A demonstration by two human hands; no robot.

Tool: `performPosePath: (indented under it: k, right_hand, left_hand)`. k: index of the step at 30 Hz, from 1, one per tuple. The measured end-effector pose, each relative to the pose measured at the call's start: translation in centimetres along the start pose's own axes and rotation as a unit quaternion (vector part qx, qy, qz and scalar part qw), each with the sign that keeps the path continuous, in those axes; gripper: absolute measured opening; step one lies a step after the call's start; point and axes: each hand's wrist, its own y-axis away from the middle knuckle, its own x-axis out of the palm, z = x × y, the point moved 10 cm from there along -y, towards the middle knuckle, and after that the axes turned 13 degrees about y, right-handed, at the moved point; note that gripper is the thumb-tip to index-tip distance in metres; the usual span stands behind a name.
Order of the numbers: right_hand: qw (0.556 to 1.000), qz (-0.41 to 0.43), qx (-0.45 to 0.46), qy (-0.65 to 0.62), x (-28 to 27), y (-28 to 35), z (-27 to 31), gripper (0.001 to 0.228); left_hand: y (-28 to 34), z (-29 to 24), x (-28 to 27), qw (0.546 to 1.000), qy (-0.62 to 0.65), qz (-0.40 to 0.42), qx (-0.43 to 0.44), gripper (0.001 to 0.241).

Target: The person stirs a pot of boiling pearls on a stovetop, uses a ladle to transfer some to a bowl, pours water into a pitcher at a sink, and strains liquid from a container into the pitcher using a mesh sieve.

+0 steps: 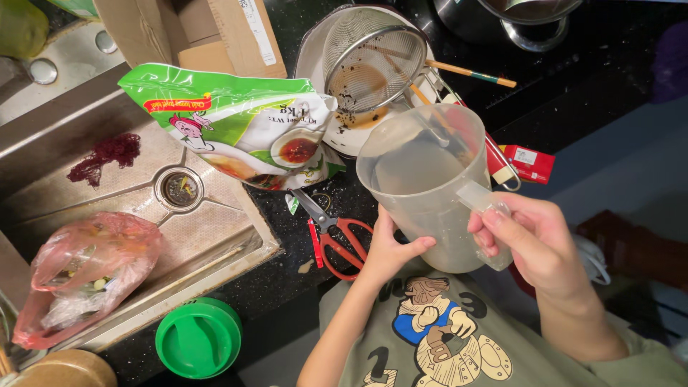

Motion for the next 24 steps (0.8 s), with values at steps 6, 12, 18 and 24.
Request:
performPosePath:
  k: [6, 12, 18, 24]
  right_hand:
    - [1.000, 0.004, -0.015, 0.021, 0.5, -0.6, 2.6, 0.032]
    - [0.998, -0.008, -0.005, 0.064, 1.2, -2.2, 4.1, 0.037]
    - [0.997, -0.011, -0.016, 0.077, 1.6, -3.6, 5.5, 0.038]
    - [0.998, -0.004, -0.017, 0.066, 2.0, -4.7, 6.4, 0.039]
  left_hand:
    - [-0.6, -1.4, 0.1, 1.000, -0.005, 0.004, -0.009, 0.097]
    - [-1.4, -2.6, -0.1, 1.000, -0.002, 0.001, -0.013, 0.094]
    - [-2.0, -2.7, -0.2, 0.999, 0.008, 0.004, -0.032, 0.095]
    - [-2.5, -2.5, -0.3, 0.999, 0.024, 0.004, -0.031, 0.094]
